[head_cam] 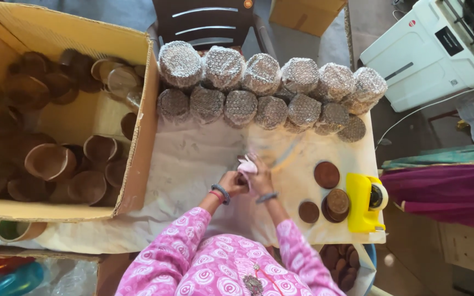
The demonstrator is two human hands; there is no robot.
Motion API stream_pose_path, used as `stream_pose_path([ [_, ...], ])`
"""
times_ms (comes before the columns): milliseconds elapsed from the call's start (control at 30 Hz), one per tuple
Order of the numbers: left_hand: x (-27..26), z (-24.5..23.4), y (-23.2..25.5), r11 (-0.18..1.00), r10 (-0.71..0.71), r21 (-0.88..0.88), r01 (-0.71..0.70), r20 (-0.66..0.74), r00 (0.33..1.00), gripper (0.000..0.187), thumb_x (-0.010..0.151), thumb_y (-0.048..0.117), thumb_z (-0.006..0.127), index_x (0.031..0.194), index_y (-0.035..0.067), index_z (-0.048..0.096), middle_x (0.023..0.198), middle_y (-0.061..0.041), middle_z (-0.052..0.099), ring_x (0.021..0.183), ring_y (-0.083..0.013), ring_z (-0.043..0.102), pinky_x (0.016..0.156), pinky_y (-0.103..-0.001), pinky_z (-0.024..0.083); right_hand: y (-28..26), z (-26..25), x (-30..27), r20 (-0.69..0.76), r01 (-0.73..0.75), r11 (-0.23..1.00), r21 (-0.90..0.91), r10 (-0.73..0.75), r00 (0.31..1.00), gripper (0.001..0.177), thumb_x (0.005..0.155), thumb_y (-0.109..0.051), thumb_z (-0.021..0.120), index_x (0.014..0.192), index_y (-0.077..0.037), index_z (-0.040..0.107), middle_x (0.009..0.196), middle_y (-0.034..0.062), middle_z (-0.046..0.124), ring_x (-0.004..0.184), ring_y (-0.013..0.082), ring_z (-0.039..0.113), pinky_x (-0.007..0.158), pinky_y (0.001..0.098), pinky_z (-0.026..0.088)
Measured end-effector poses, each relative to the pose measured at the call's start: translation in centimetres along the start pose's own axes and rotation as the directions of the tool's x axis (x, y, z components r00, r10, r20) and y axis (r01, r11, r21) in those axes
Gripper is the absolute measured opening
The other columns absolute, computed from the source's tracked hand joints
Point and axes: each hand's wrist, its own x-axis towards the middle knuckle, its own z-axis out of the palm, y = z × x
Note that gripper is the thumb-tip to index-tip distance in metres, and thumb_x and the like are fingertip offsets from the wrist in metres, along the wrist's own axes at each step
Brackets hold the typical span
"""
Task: Packing small clay bowls into bubble wrap and boxes.
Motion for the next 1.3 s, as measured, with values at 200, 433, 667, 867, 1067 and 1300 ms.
stream_pose_path([
  [200, -1.4, 1.2, -0.5, 0.964, -0.095, 0.254, 0.082, 0.039, 0.995, 0.031, 0.069, 0.018, 0.08, 0.099, 0.011, 0.076, 0.092, -0.013, 0.075, 0.083, -0.0285, 0.07, 0.076, -0.04, 0.058, 0.6, 1.4, -6.4, -0.214, 0.173, 0.804, -0.569, -0.348, 0.913, 0.064, 0.087, -0.01, 0.07, 0.148, 0.0, 0.053, 0.139, 0.0208, 0.062, 0.126, 0.0387, 0.063, 0.102, 0.0417, 0.052],
  [433, -2.6, 1.9, -6.3, 0.848, -0.006, -0.528, 0.049, 0.083, 0.997, 0.053, 0.075, 0.011, 0.072, 0.128, 0.001, 0.068, 0.105, -0.005, 0.07, 0.094, -0.0122, 0.062, 0.084, -0.03, 0.051, 5.3, 0.7, -11.7, -0.284, -0.015, 0.726, -0.688, -0.249, 0.926, 0.052, 0.082, -0.019, 0.079, 0.129, -0.002, 0.063, 0.111, 0.0193, 0.069, 0.1, 0.0409, 0.068, 0.083, 0.0459, 0.055],
  [667, -0.2, 2.3, -4.4, 0.683, -0.085, -0.721, 0.116, 0.08, 0.993, 0.027, 0.098, 0.017, 0.074, 0.118, -0.001, 0.069, 0.104, 0.004, 0.067, 0.096, -0.0049, 0.059, 0.086, -0.025, 0.05, 0.1, -0.1, -11.8, -0.113, 0.108, 0.556, -0.824, -0.347, 0.931, 0.036, 0.074, -0.023, 0.084, 0.1, -0.005, 0.066, 0.088, 0.015, 0.066, 0.079, 0.0398, 0.066, 0.065, 0.0478, 0.052],
  [867, 1.6, 2.3, -5.6, 0.69, -0.085, -0.72, 0.069, 0.014, 0.996, 0.023, 0.099, 0.016, 0.067, 0.118, 0.002, 0.066, 0.103, 0.004, 0.069, 0.096, -0.005, 0.062, 0.087, -0.025, 0.052, -5.0, -1.2, -9.9, -0.404, -0.166, 0.934, -0.316, 0.026, 0.914, 0.038, 0.082, -0.009, 0.063, 0.119, -0.005, 0.072, 0.102, 0.0141, 0.075, 0.09, 0.0275, 0.073, 0.079, 0.039, 0.058],
  [1067, 0.8, 2.6, -6.3, 0.773, -0.029, -0.634, 0.03, 0.012, 1.0, 0.023, 0.097, 0.002, 0.059, 0.119, 0.001, 0.064, 0.107, 0.0, 0.069, 0.1, -0.0074, 0.062, 0.089, -0.026, 0.052, -5.6, 2.3, -5.4, -0.1, 0.342, 0.633, -0.695, -0.556, 0.825, 0.043, 0.084, -0.008, 0.068, 0.126, 0.0, 0.067, 0.131, 0.0193, 0.066, 0.129, 0.0373, 0.058, 0.11, 0.046, 0.045],
  [1300, 0.4, 0.4, -3.6, 0.738, -0.109, -0.666, 0.108, 0.041, 0.993, 0.019, 0.099, 0.005, 0.056, 0.117, 0.006, 0.061, 0.105, 0.002, 0.066, 0.095, -0.0057, 0.061, 0.088, -0.024, 0.054, -1.3, 1.1, 0.8, -0.127, 0.203, 0.671, -0.713, -0.408, 0.904, 0.036, 0.085, -0.014, 0.071, 0.119, 0.0, 0.071, 0.121, 0.0184, 0.071, 0.117, 0.0351, 0.066, 0.101, 0.0407, 0.052],
])
